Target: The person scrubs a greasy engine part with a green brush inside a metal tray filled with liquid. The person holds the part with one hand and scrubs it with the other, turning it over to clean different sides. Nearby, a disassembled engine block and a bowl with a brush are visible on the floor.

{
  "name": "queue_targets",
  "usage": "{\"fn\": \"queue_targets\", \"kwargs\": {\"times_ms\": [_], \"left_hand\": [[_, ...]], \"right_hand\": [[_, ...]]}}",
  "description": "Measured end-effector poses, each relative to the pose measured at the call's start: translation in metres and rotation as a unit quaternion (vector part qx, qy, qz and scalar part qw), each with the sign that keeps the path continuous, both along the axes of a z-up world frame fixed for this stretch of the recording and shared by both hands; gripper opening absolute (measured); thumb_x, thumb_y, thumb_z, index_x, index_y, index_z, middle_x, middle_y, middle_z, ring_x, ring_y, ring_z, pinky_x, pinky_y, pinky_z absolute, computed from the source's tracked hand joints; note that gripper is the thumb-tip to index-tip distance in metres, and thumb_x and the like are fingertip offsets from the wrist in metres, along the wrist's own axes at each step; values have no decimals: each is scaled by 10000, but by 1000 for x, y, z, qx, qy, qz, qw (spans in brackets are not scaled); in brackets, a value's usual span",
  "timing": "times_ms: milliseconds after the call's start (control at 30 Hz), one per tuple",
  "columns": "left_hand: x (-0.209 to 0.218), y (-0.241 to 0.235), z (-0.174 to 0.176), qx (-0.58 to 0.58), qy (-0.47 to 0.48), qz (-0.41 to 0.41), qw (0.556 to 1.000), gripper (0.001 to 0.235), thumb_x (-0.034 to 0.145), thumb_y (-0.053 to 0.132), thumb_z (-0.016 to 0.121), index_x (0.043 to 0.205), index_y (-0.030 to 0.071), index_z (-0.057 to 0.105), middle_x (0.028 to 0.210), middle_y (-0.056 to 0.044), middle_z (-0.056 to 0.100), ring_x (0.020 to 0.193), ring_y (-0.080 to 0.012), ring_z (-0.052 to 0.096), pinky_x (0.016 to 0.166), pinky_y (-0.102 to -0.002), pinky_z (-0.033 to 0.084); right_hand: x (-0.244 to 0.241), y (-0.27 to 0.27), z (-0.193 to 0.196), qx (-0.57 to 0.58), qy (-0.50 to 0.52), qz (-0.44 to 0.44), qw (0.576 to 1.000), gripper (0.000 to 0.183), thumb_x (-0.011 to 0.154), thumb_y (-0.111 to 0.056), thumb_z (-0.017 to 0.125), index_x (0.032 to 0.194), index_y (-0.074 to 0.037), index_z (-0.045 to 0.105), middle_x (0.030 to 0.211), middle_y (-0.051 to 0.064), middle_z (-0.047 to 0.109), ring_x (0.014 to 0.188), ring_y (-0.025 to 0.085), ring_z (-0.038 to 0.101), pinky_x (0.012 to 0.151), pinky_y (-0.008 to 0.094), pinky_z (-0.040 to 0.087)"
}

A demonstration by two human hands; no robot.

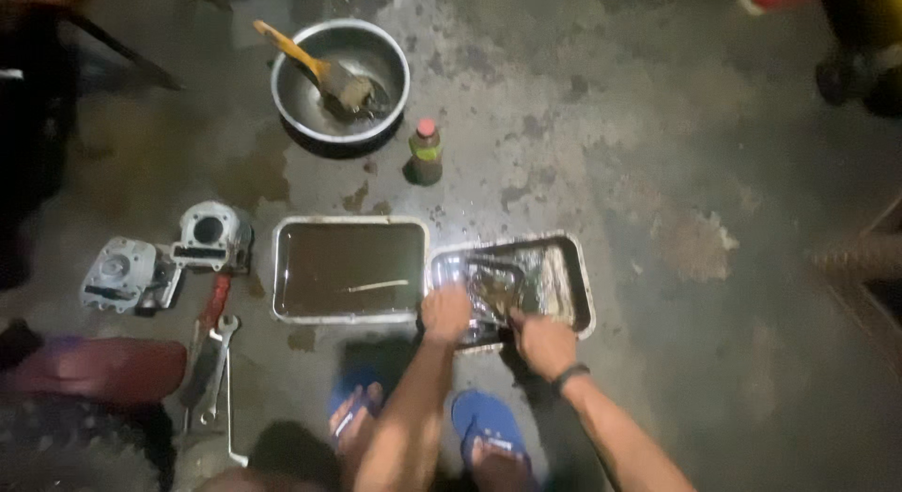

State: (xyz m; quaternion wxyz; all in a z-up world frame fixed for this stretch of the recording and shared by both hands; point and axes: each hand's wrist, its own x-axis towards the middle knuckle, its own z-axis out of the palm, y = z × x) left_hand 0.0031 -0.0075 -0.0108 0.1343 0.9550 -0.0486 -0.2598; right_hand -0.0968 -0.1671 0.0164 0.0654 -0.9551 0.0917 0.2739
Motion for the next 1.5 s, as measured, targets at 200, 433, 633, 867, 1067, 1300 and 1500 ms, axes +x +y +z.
{"fn": "queue_targets", "kwargs": {"times_ms": [200,433,633,867,1067,1300,1500], "left_hand": [[2,1,-54,20,-11,22,1000,333,925,136,503,775,121,800,749,-96,772,809,-314,782,698,-433,633],[3,8,15,36,7,1,999,326,999,180,486,1071,116,797,1060,-118,791,1027,-301,766,853,-437,633],[16,6,49,30,31,-157,987,423,1064,132,372,1426,260,548,1452,-64,505,1290,-263,495,1023,-412,494],[23,-1,-90,5,-224,-295,929,255,1032,238,405,1177,213,613,1219,-31,537,1096,-223,422,977,-409,351],[25,2,-111,-33,-279,-279,918,154,947,270,474,1007,221,607,1134,-16,550,1015,-186,407,935,-384,315],[25,11,14,24,-220,-321,921,244,910,184,555,886,184,797,1123,-56,707,1066,-271,550,927,-497,414],[27,14,14,-1,-220,-313,924,232,914,201,579,876,181,807,1156,-61,679,1117,-299,542,951,-520,418]], "right_hand": [[17,0,30,6,-21,14,1000,379,989,-327,511,1330,-327,676,1056,81,779,910,313,775,769,471,631],[32,-1,55,9,-27,-27,999,345,1009,-345,503,1274,-288,716,1076,101,782,946,354,768,786,466,622],[20,-6,44,11,-61,-54,997,354,1012,-355,496,1297,-334,704,1096,55,780,945,308,773,767,433,632],[17,-11,35,24,-57,-78,995,374,1023,-376,472,1332,-344,680,1151,40,773,988,309,764,837,449,618],[16,-10,20,26,-53,-88,994,376,1018,-406,471,1325,-356,683,1162,20,770,1001,300,760,850,443,617],[13,-8,31,41,-37,-102,993,396,1022,-412,450,1354,-345,655,1208,24,753,1050,304,748,904,465,604],[12,-6,22,59,-49,-116,990,389,1040,-368,463,1337,-257,689,1210,75,757,1078,306,743,910,449,599]]}}
